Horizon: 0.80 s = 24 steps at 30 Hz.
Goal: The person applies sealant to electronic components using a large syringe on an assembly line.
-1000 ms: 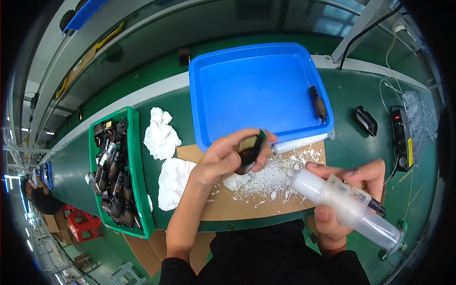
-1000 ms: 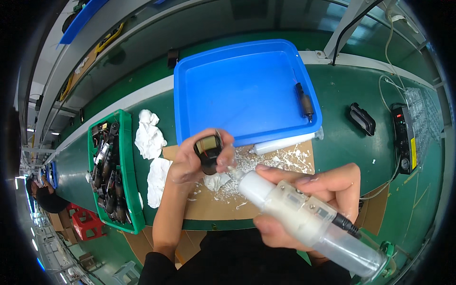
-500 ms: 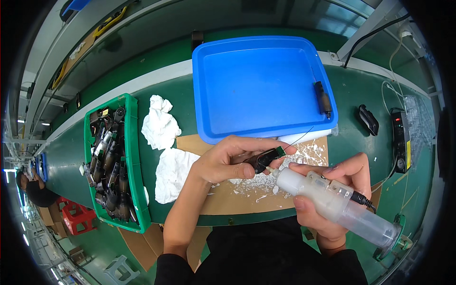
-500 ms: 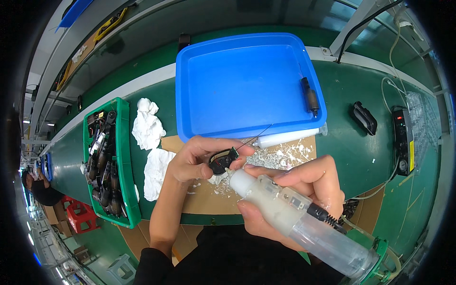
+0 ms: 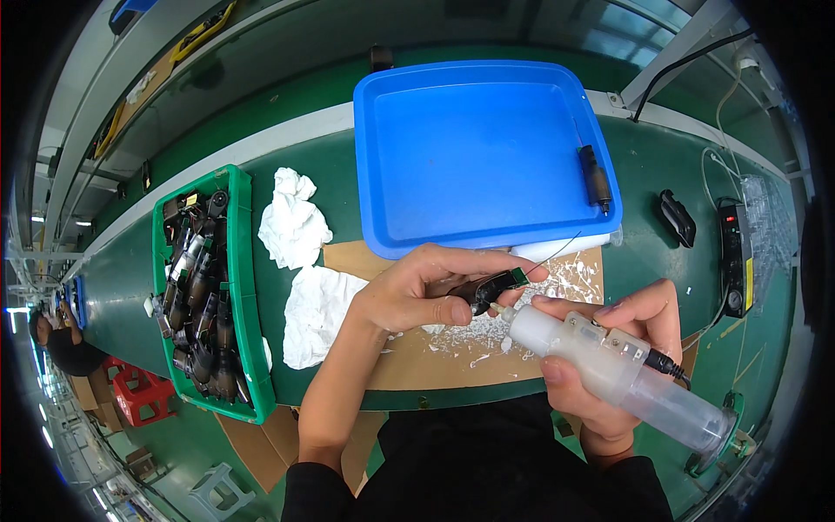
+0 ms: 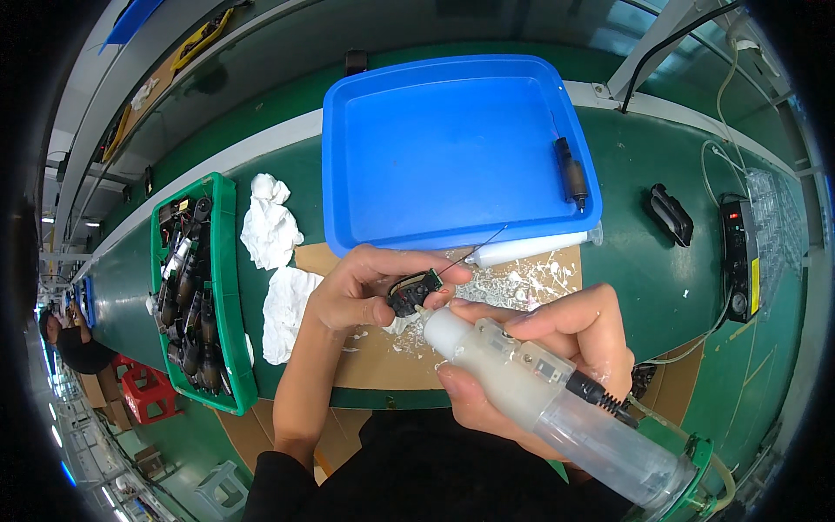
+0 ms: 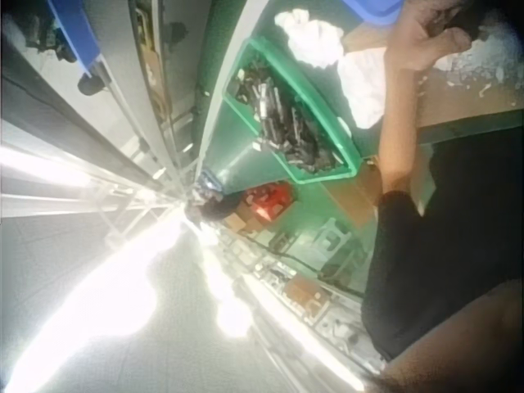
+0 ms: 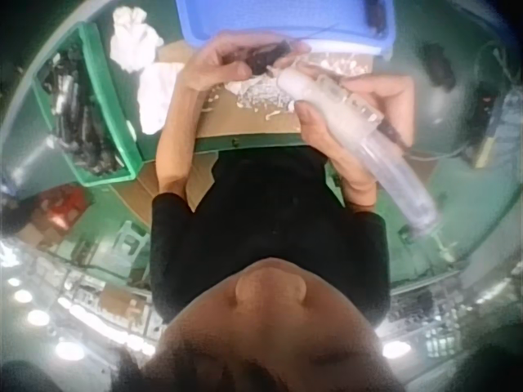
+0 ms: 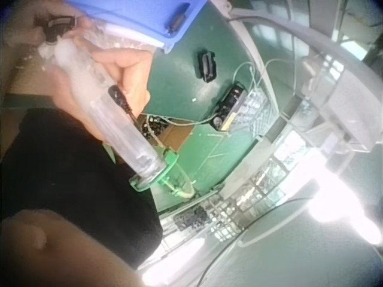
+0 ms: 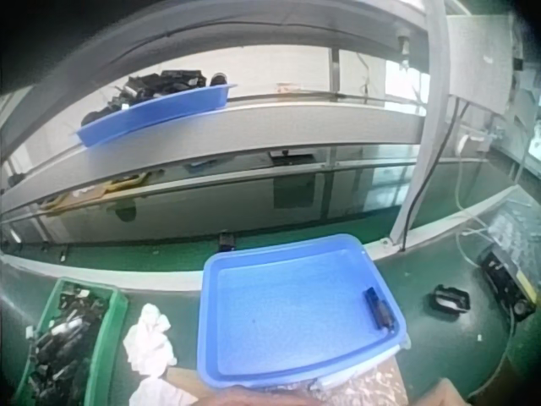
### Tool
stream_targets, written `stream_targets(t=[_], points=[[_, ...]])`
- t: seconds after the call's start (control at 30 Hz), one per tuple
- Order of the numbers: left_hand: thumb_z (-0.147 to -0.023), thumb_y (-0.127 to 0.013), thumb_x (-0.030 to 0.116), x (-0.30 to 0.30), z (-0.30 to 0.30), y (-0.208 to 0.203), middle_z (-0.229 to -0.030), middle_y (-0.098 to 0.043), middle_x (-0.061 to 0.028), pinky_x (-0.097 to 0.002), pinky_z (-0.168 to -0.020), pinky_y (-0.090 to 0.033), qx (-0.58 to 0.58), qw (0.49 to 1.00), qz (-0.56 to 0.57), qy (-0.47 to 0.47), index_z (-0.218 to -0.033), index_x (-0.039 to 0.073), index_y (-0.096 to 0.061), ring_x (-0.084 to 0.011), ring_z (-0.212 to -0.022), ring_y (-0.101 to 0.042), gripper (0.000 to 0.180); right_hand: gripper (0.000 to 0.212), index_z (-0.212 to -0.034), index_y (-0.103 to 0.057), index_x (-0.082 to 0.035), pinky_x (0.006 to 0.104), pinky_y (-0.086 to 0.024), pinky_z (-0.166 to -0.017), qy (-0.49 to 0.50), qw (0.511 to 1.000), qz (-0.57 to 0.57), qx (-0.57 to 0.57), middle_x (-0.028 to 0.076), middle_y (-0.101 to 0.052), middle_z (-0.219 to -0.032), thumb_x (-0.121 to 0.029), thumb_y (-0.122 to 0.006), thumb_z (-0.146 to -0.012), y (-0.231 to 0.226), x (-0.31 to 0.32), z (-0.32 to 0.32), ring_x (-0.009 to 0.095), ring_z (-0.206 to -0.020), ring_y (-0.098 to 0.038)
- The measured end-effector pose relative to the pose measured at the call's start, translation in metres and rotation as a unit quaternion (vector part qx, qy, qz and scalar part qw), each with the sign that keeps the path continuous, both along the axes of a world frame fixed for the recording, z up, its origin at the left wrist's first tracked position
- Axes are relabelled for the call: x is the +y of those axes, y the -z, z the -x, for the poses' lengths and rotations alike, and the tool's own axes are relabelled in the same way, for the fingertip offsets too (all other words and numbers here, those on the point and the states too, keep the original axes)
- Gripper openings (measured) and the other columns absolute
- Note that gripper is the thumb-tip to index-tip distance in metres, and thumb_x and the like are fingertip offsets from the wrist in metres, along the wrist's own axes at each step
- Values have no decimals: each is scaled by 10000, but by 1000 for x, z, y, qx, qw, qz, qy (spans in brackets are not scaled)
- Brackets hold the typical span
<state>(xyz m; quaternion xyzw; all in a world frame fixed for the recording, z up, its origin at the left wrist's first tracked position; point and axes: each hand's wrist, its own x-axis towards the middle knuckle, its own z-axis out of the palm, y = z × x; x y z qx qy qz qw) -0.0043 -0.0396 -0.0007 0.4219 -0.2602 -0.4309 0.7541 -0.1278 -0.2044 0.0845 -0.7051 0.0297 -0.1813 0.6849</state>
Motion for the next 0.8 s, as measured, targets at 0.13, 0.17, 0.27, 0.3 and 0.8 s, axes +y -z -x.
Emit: stream_targets(t=[0.13,0.17,0.27,0.3,0.8], points=[[-698,-792,463,-2,0,-3,-1210,-606,-220,-375,-1010,-408,-4,1000,17,-2,-1225,-114,-552,-276,-1126,-583,817,482,-1000,-354,0,359,-544,-838,-44,999,15,-15,271,-663,-999,7,-767,-751,0,-3,1,280,-985,-662],[-699,-793,456,-2,0,-3,-1213,-603,-224,-380,-1019,-399,-7,1000,22,2,-1225,-115,-551,-284,-1141,-575,813,482,-1000,-354,0,359,-544,-838,-44,999,15,-15,271,-663,-999,7,-767,-751,0,-4,1,280,-985,-662],[-700,-794,446,-1,0,-2,-1218,-599,-230,-389,-1034,-384,-5,1000,23,12,-1226,-117,-549,-297,-1166,-560,808,483,-1002,-356,-1,359,-543,-841,-57,998,38,-10,266,-664,-998,0,-769,-752,2,-4,2,277,-986,-662],[-700,-794,444,-1,0,-2,-1220,-597,-233,-394,-1041,-377,-1,1000,20,17,-1227,-118,-547,-303,-1176,-553,809,506,-975,-362,4,400,-564,-830,-17,1000,8,9,186,-602,-944,-75,-797,-728,3,0,3,297,-943,-672],[-696,-798,428,0,-4,0,-1224,-590,-243,-417,-1062,-354,-14,999,21,42,-1223,-132,-540,-320,-1188,-543,811,544,-936,-389,13,434,-587,-818,44,995,-53,72,86,-509,-885,-146,-841,-680,-4,6,5,315,-876,-685]])
